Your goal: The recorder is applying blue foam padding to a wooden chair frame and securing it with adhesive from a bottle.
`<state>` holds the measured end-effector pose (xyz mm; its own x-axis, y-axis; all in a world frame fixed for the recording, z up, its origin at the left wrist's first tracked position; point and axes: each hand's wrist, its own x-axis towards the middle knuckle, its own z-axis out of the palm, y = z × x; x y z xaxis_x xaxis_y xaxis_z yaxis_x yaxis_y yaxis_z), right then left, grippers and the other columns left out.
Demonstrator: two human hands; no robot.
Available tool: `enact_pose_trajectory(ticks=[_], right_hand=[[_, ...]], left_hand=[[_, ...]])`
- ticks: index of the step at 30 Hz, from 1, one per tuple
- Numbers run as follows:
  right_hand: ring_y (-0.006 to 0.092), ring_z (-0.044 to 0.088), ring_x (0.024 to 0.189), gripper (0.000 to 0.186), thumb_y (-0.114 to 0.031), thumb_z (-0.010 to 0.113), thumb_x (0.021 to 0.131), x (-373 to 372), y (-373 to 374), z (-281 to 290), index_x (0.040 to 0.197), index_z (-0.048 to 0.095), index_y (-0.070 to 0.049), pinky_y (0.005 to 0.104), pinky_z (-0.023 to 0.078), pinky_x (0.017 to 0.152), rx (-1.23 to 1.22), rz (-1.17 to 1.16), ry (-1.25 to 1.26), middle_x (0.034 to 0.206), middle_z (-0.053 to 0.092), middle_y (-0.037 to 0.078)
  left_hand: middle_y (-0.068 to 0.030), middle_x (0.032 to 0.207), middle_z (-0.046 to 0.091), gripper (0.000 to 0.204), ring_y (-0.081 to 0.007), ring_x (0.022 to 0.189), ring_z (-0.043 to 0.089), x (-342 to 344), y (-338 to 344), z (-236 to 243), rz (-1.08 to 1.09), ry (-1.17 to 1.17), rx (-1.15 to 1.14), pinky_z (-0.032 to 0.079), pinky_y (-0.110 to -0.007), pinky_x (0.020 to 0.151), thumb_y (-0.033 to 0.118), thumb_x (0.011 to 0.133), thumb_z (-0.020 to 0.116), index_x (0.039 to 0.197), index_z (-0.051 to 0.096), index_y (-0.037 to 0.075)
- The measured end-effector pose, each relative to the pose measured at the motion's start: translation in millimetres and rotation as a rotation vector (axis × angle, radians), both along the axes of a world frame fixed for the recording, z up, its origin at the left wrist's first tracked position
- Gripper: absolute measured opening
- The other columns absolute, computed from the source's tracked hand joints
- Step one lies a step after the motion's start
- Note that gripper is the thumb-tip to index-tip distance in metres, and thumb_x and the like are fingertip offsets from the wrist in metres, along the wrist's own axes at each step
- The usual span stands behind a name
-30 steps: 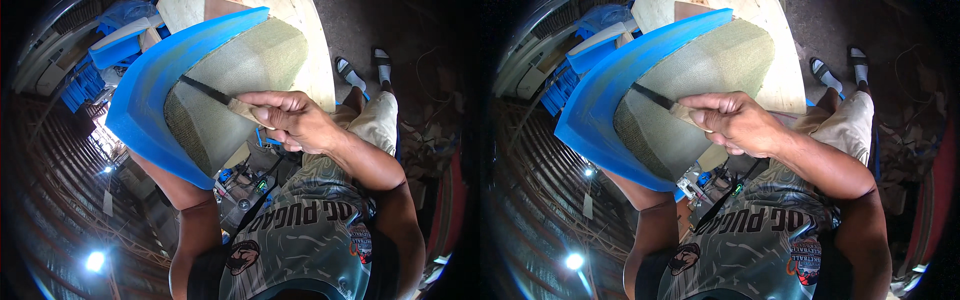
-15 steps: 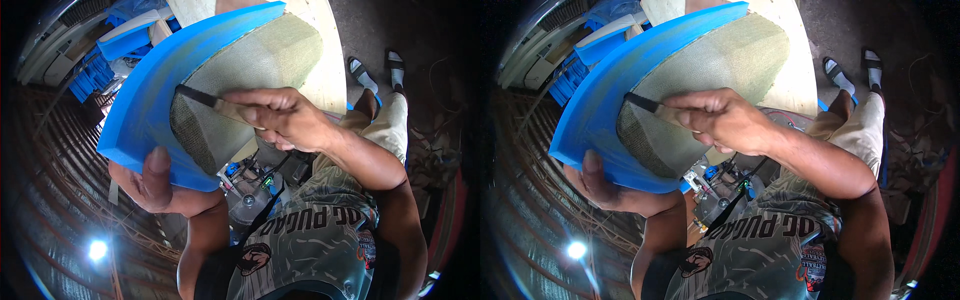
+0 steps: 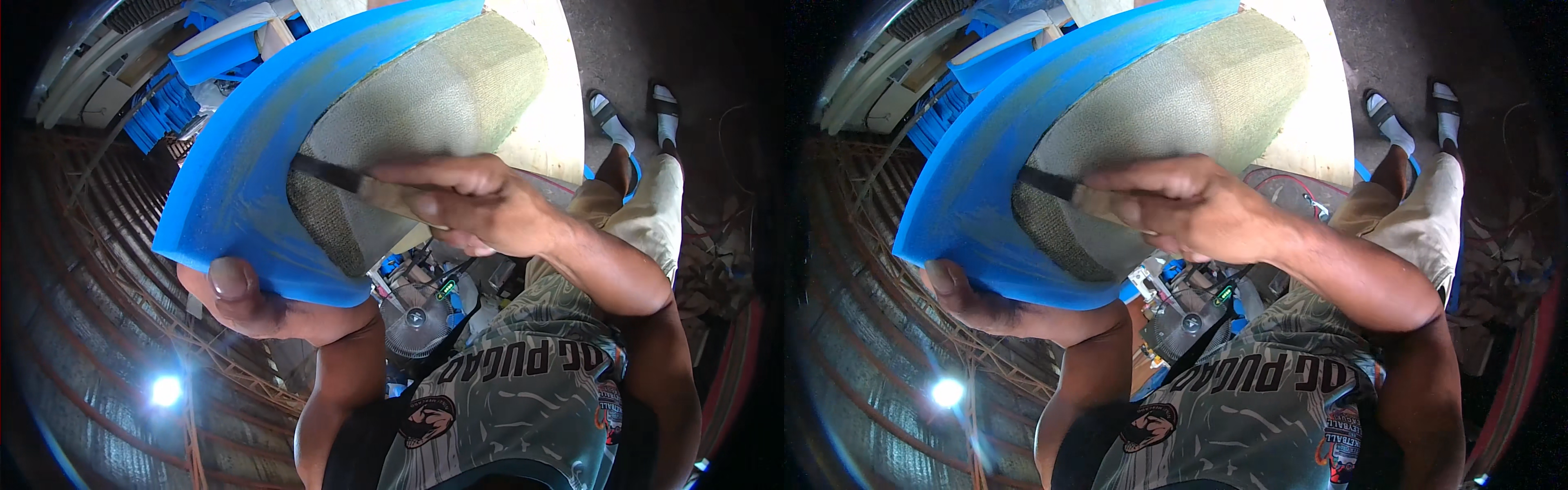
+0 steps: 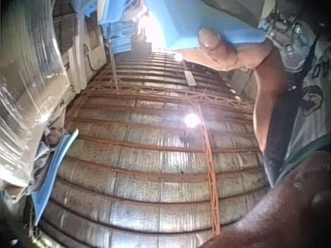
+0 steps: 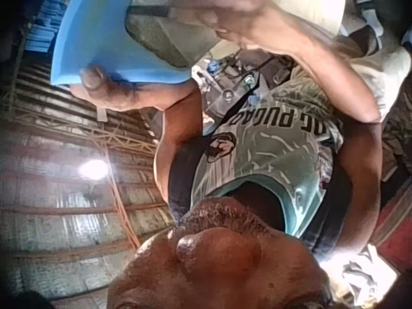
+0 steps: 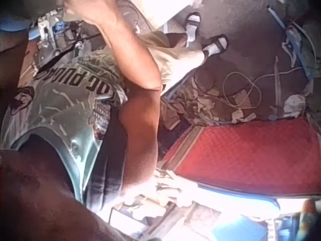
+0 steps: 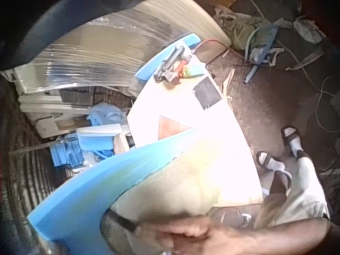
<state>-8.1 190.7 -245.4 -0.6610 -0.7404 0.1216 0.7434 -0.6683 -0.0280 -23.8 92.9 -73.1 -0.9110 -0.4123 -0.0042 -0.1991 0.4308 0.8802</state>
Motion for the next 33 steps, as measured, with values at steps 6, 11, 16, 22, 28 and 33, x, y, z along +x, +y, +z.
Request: enact_pose_trajectory(ticks=[6, 11, 16, 22, 28, 33], right_hand=[[0.0024, 0.045, 0.051, 0.036, -0.005, 0.051, 0.098, 5, -6, -9, 0.134, 0.054, -0.004, 0.02, 0.037, 0.043, -0.021, -0.047, 0.038, 0.062, 0.053, 0.0], [0.0033, 0.045, 0.052, 0.037, -0.004, 0.05, 0.098, 9, -3, -10, 0.135, 0.052, -0.004, 0.0202, 0.037, 0.044, -0.06, -0.047, 0.053, 0.067, 0.056, 0.0], [0.0045, 0.045, 0.055, 0.039, -0.003, 0.049, 0.097, 18, 7, -14, 0.136, 0.052, -0.004, 0.0209, 0.038, 0.047, 0.005, -0.098, 0.144, 0.073, 0.056, 0.001], [0.0037, 0.04, 0.054, 0.04, -0.004, 0.049, 0.098, 9, -16, -15, 0.138, 0.049, -0.003, 0.0205, 0.034, 0.046, -0.127, -0.046, 0.146, 0.073, 0.051, -0.001], [0.0037, 0.04, 0.052, 0.04, -0.006, 0.046, 0.101, 19, 6, -21, 0.14, 0.047, -0.004, 0.0204, 0.034, 0.046, 0.076, -0.036, 0.268, 0.066, 0.047, -0.002], [0.0046, 0.047, 0.05, 0.034, -0.014, 0.046, 0.102, 20, -7, -7, 0.134, 0.052, -0.004, 0.0209, 0.039, 0.044, 0.054, 0.014, 0.186, 0.066, 0.053, -0.001]], left_hand=[[-0.0081, 0.142, 0.043, 0.059, -0.0313, 0.127, 0.046, -3, 3, -4, -0.072, -0.012, -0.172, 0.039, -0.052, 0.108, 0.057, 0.09, 0.045, 0.136, 0.046, 0.021], [-0.0087, 0.143, 0.041, 0.056, -0.0311, 0.129, 0.045, 4, -6, 4, -0.083, 0.017, -0.119, 0.038, -0.053, 0.109, 0.056, 0.092, 0.042, 0.137, 0.046, 0.023], [-0.0103, 0.14, 0.044, 0.055, -0.031, 0.129, 0.045, 6, 3, 0, -0.002, 0.061, -0.215, 0.036, -0.051, 0.111, 0.054, 0.092, 0.041, 0.136, 0.046, 0.021], [-0.0122, 0.127, 0.053, 0.054, -0.0282, 0.117, 0.052, -12, 22, -6, 0.014, 0.056, -0.22, 0.041, -0.047, 0.102, 0.051, 0.09, 0.048, 0.126, 0.05, 0.011], [-0.0117, 0.113, 0.06, 0.053, -0.0237, 0.104, 0.059, -17, 2, -8, -0.2, 0.017, -0.472, 0.047, -0.038, 0.091, 0.048, 0.089, 0.056, 0.119, 0.052, 0.005], [-0.0145, 0.106, 0.06, 0.071, -0.0246, 0.098, 0.057, -19, -1, 47, -0.377, -0.155, -1.004, 0.043, -0.033, 0.088, 0.057, 0.079, 0.063, 0.115, 0.061, -0.004]])
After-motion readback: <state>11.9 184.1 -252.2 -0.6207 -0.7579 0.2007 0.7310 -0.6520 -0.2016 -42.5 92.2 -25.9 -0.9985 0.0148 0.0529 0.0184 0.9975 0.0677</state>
